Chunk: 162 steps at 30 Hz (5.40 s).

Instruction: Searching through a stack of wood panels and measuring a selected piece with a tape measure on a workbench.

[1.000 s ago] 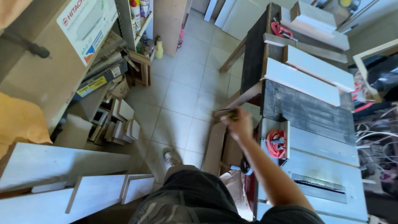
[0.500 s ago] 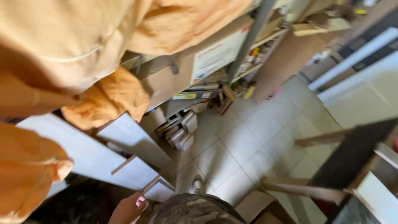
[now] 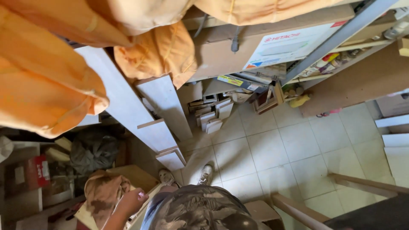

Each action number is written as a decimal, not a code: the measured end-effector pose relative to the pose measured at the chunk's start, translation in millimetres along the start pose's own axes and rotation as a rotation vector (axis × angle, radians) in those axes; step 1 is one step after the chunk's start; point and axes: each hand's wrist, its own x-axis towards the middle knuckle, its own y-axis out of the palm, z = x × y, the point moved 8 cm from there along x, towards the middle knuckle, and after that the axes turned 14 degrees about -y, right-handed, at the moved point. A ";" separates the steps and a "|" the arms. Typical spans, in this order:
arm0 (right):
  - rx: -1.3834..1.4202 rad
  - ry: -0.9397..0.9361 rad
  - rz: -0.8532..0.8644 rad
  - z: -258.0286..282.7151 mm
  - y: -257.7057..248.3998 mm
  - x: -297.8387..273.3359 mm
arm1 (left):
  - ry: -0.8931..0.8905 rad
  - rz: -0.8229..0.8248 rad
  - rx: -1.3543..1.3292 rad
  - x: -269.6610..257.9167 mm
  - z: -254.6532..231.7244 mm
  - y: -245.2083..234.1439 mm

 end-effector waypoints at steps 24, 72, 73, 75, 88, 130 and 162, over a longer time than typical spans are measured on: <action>1.292 -0.995 1.035 1020.1 -10.1 12.3 | 0.097 -0.972 -1.034 -50.2 257.8 -457.8; 0.568 -1.649 0.138 1238.0 -29.9 -36.8 | 0.169 -0.296 -1.763 19.7 198.0 -483.7; 0.558 -1.659 0.129 1240.2 -30.5 -37.6 | 0.249 -0.243 -1.747 19.7 189.2 -490.5; 0.507 -1.612 0.207 1250.3 -39.6 -42.0 | 0.305 -0.233 -1.806 37.3 174.8 -487.0; 0.334 -1.576 0.363 1295.7 -7.0 -3.3 | 0.463 -0.253 -1.874 62.8 155.8 -480.0; 0.355 -1.349 0.627 1279.4 -31.3 -2.6 | 0.255 -0.342 -2.406 -167.8 265.4 -315.7; 1.325 -1.628 2.125 829.7 -130.3 -48.1 | -0.481 -1.268 -2.556 -414.8 67.1 94.3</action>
